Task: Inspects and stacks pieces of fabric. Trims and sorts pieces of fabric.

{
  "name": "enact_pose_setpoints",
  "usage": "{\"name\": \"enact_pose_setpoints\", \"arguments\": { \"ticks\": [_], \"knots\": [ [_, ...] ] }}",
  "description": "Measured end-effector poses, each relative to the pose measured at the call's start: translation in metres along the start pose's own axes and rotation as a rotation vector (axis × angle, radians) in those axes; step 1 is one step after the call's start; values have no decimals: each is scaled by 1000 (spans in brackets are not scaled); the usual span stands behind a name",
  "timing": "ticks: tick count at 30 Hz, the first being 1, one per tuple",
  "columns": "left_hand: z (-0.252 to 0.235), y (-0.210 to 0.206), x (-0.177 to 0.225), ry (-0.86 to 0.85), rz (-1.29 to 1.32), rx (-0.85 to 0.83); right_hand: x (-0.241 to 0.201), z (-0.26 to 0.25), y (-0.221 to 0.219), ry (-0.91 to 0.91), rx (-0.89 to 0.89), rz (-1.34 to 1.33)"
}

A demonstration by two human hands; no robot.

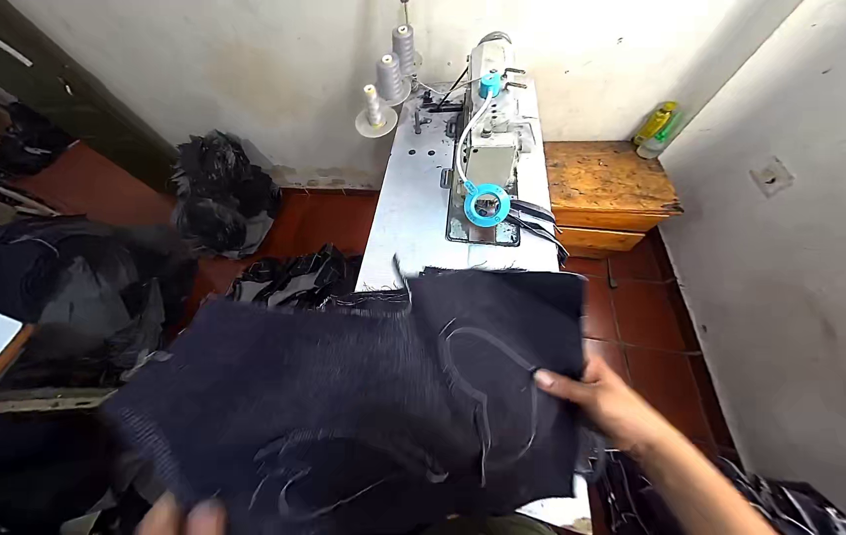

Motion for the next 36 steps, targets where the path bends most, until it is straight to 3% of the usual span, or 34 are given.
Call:
{"name": "enact_pose_setpoints", "arguments": {
  "ticks": [3, 7, 9, 14, 17, 19, 22, 24, 26, 27, 28, 30, 31, 32, 33, 35, 36],
  "knots": [
    [17, -91, -66, 231, -135, -95, 26, -32, 56, -244, 40, 180],
    [64, -182, -165, 363, -373, -342, 135, -79, 105, -464, 118, 648],
    [79, -197, -175, 413, -475, -422, 161, -78, 121, -511, 225, 753],
    [68, -195, -176, 422, -531, -405, 126, -56, 119, -535, 466, 983],
    [61, -207, -173, 616, -687, -637, 81, -54, 62, -363, 418, 1243],
    [53, -213, -168, 734, -748, -820, 73, -55, -17, -212, 165, 1278],
    [36, -208, -161, 784, -721, -996, 95, -43, -154, -123, -354, 1204],
    [18, -185, -155, 723, -599, -970, 111, -37, -214, -147, -537, 1240],
    [5, -135, -151, 510, -522, -669, 126, -40, -235, -215, -564, 1362],
    [14, -108, -160, 430, -530, -557, 130, -43, -237, -236, -548, 1418],
    [40, -90, -183, 477, -556, -619, 129, -46, -237, -250, -528, 1457],
    [135, -83, -249, 778, -527, -1084, 125, -46, -237, -282, -507, 1514],
    [186, -88, -274, 853, -471, -1236, 123, -44, -238, -298, -505, 1541],
    [227, -95, -293, 895, -371, -1239, 121, -42, -239, -309, -498, 1567],
    [250, -102, -308, 929, -248, -1103, 120, -42, -240, -314, -486, 1588],
    [254, -112, -335, 923, -15, -628, 118, -43, -242, -324, -459, 1630],
    [247, -116, -342, 895, 72, -468, 118, -41, -243, -334, -449, 1645]
  ]
}}
Point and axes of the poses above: each hand's wrist, its own z-axis away from the middle knuckle, its own y-axis out of the back of the hand, x = y × z, the point moved 9 cm from there along -z, towards the middle knuckle, and after that the axes turned 6 degrees about z, right-handed, at the moved point
